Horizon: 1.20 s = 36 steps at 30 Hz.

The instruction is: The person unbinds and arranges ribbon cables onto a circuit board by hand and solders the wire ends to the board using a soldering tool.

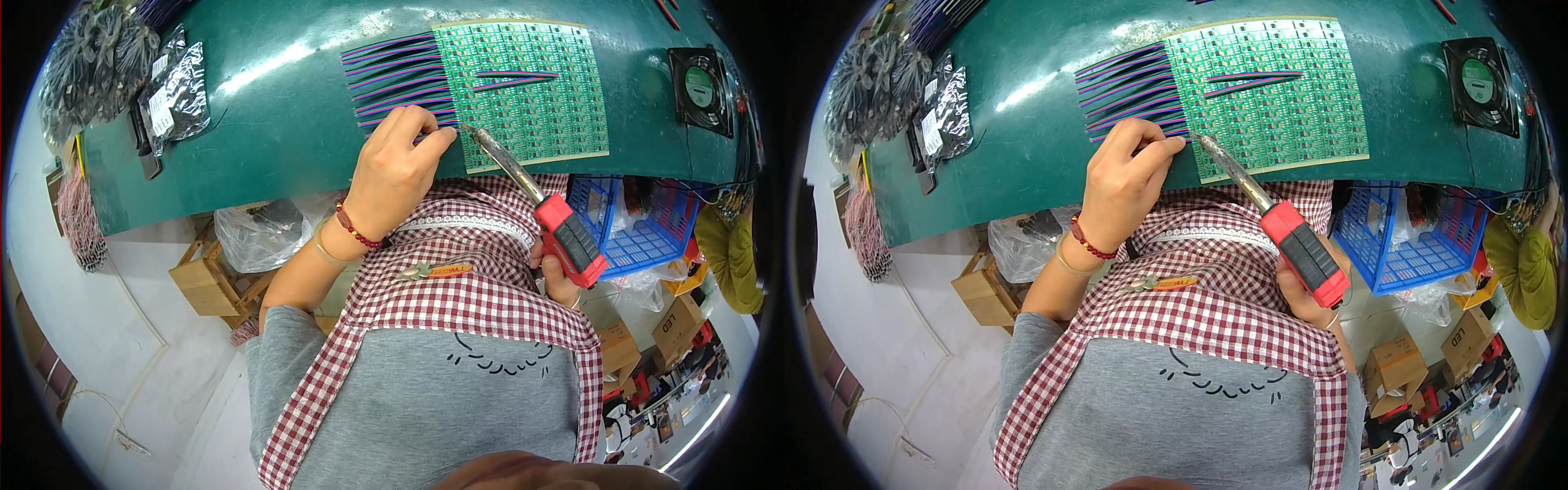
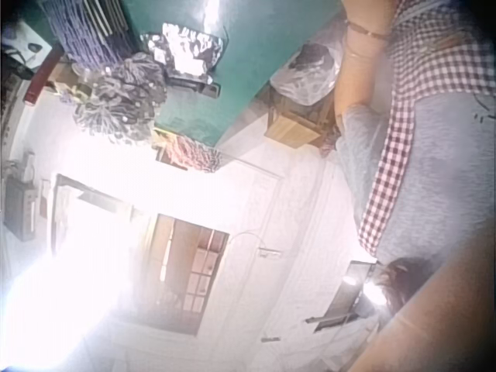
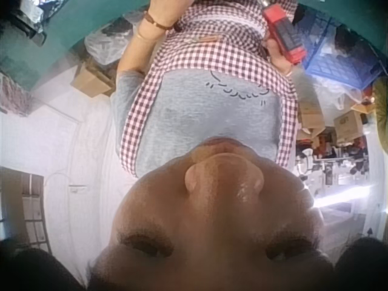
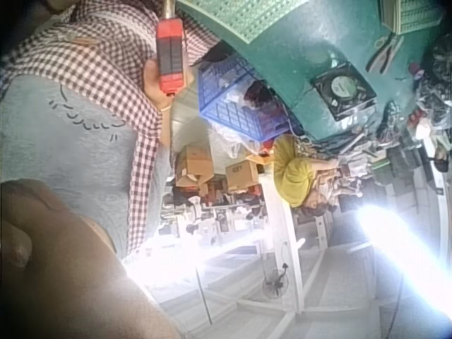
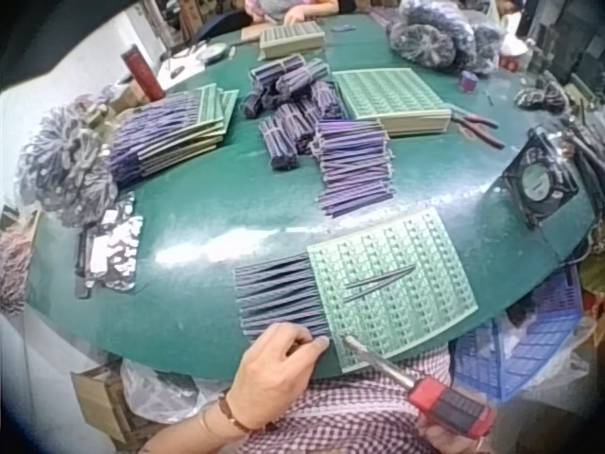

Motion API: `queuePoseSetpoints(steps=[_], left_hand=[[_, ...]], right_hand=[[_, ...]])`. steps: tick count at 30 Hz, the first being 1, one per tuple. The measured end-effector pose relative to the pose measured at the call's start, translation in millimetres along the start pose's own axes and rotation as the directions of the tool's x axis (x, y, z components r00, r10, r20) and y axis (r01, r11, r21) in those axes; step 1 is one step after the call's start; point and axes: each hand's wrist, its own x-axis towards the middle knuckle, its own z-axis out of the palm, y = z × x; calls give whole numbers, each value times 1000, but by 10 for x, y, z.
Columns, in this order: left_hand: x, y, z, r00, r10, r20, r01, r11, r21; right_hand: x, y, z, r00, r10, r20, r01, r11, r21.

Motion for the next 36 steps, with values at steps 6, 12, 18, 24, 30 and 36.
queuePoseSetpoints(steps=[6,12,18,24,30,36], left_hand=[[9,-2,-3,1000,3,10,-3,1000,9],[18,-5,-8,1000,5,10,-5,1000,8],[25,-2,-19,1000,1,22,-1,1000,19],[45,-2,-25,1000,-7,29,7,1000,7],[57,2,-55,996,-22,82,22,1000,1],[66,-5,-75,993,-23,114,23,1000,-1]], right_hand=[[11,-40,10,1000,9,-20,-9,1000,15],[24,-109,-9,999,43,-34,-35,980,197],[33,-104,-6,1000,-1,-2,2,993,118],[30,-92,10,1000,-11,-2,11,991,132],[19,-40,10,999,-35,-23,37,995,91],[3,-12,-5,1000,-9,2,8,995,99]])
